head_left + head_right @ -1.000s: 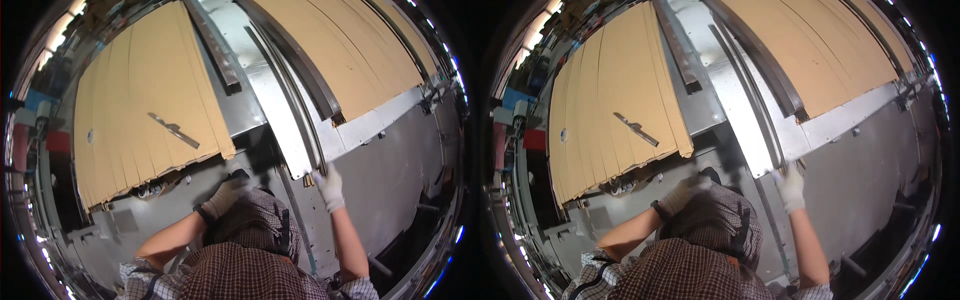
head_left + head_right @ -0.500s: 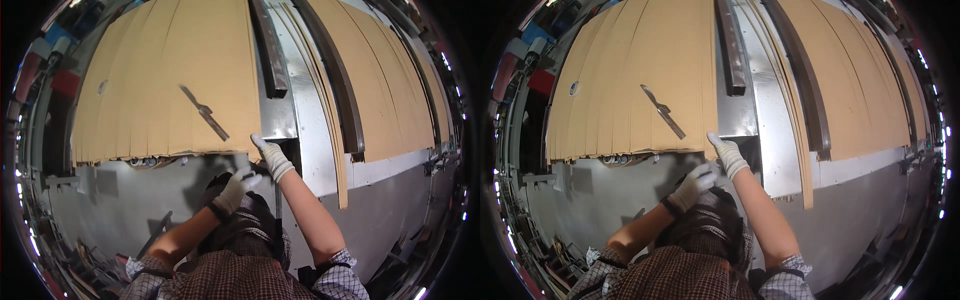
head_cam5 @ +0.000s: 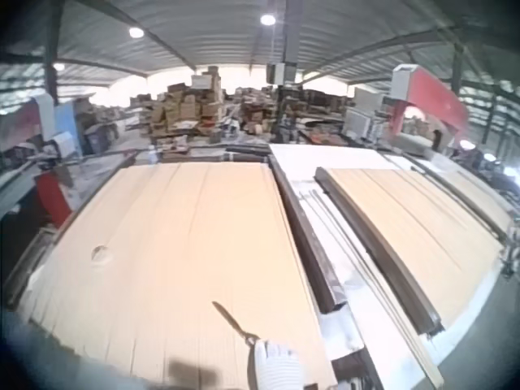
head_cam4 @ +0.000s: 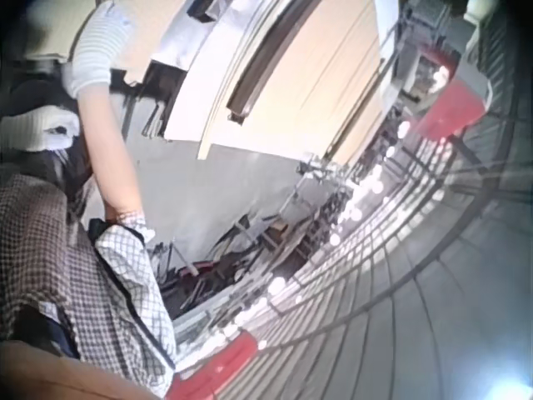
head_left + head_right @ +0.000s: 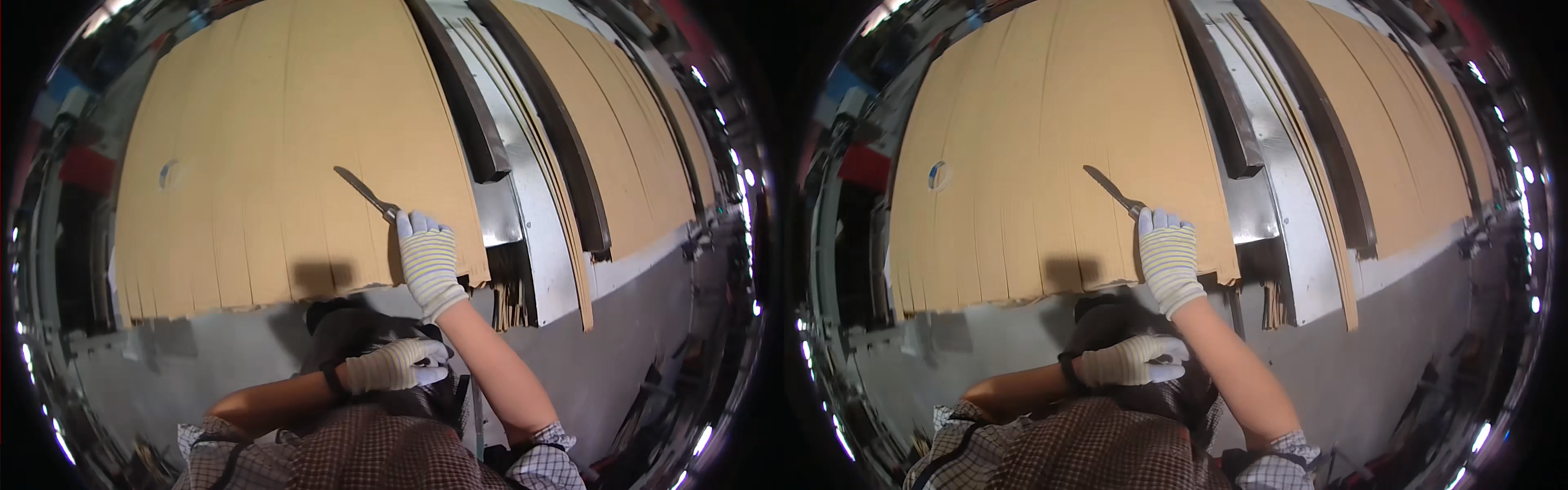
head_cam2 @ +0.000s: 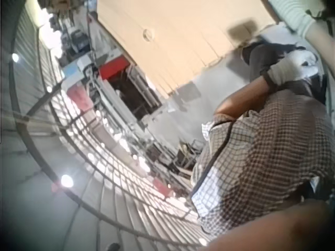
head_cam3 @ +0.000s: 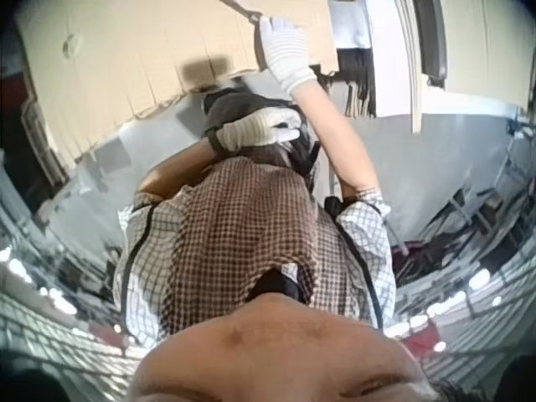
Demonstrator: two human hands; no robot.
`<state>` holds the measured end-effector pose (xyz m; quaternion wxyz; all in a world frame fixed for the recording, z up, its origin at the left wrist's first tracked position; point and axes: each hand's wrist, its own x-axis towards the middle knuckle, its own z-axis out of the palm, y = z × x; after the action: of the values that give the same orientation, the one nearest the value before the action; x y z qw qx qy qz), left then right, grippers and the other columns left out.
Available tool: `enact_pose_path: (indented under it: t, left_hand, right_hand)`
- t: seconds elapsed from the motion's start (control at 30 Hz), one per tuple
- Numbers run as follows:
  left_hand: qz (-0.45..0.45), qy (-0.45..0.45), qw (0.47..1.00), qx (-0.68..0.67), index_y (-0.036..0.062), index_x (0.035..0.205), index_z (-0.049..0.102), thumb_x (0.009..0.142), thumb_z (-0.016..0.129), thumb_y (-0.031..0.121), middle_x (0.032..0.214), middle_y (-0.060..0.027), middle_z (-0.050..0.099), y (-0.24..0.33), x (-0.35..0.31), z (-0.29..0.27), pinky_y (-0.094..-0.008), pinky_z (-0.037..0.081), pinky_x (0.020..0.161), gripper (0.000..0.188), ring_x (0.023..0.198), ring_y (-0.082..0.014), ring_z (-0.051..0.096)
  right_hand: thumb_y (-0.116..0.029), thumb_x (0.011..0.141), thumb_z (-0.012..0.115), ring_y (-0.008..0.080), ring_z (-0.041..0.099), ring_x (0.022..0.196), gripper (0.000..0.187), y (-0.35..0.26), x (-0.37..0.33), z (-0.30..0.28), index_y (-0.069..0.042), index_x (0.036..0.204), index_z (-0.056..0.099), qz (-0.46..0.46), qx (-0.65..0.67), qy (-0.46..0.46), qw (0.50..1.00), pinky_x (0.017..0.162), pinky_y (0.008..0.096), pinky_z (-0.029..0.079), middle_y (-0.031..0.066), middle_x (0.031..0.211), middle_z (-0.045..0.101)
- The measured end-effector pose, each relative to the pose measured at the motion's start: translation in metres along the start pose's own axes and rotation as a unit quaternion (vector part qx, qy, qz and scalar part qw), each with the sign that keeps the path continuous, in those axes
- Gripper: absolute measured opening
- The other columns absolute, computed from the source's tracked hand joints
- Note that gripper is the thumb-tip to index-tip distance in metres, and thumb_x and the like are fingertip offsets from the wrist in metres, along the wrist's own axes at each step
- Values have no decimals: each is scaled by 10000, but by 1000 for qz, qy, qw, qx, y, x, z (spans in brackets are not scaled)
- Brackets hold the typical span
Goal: The person is sorting, labeling, and packaging thin wooden or cardboard strips in an industrial setting.
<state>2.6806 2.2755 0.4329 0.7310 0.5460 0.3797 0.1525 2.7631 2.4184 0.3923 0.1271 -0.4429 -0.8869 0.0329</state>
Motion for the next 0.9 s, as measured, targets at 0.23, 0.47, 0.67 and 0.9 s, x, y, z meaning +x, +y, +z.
enact_pose_path:
  t: [0.23,0.47,0.67,0.9]
  left_hand:
    - [87,91,989,82,20,1232,596,896,661,204,1084,-130,623,-29,-164,-114,-342,516,881,389,1000,-230,639]
    - [54,253,966,14,-9,1184,615,899,630,183,1036,-138,655,-77,-310,-185,-337,527,816,343,920,-231,645]
    - [156,354,910,149,-4,1130,625,856,636,131,1024,-152,655,-152,-384,-180,-357,520,790,305,885,-263,639]
    - [63,606,648,458,-27,1236,525,846,643,134,1141,-246,573,-250,-566,-258,-434,479,906,438,1074,-386,581]
  right_hand:
    - [40,823,502,406,598,948,347,-5,10,-3,10,1164,563,81,71,-42,993,830,431,483,230,1011,634]
    - [-1,981,464,239,573,1176,386,-170,6,-19,36,1365,443,163,253,64,951,1016,351,442,177,1259,590]
    - [-49,920,592,321,685,1017,366,-356,9,9,-6,1276,517,116,332,-36,935,851,378,543,203,1083,677]
    - [-81,855,629,402,634,960,391,-533,-59,25,0,1227,539,57,306,4,950,813,443,524,225,1084,635]
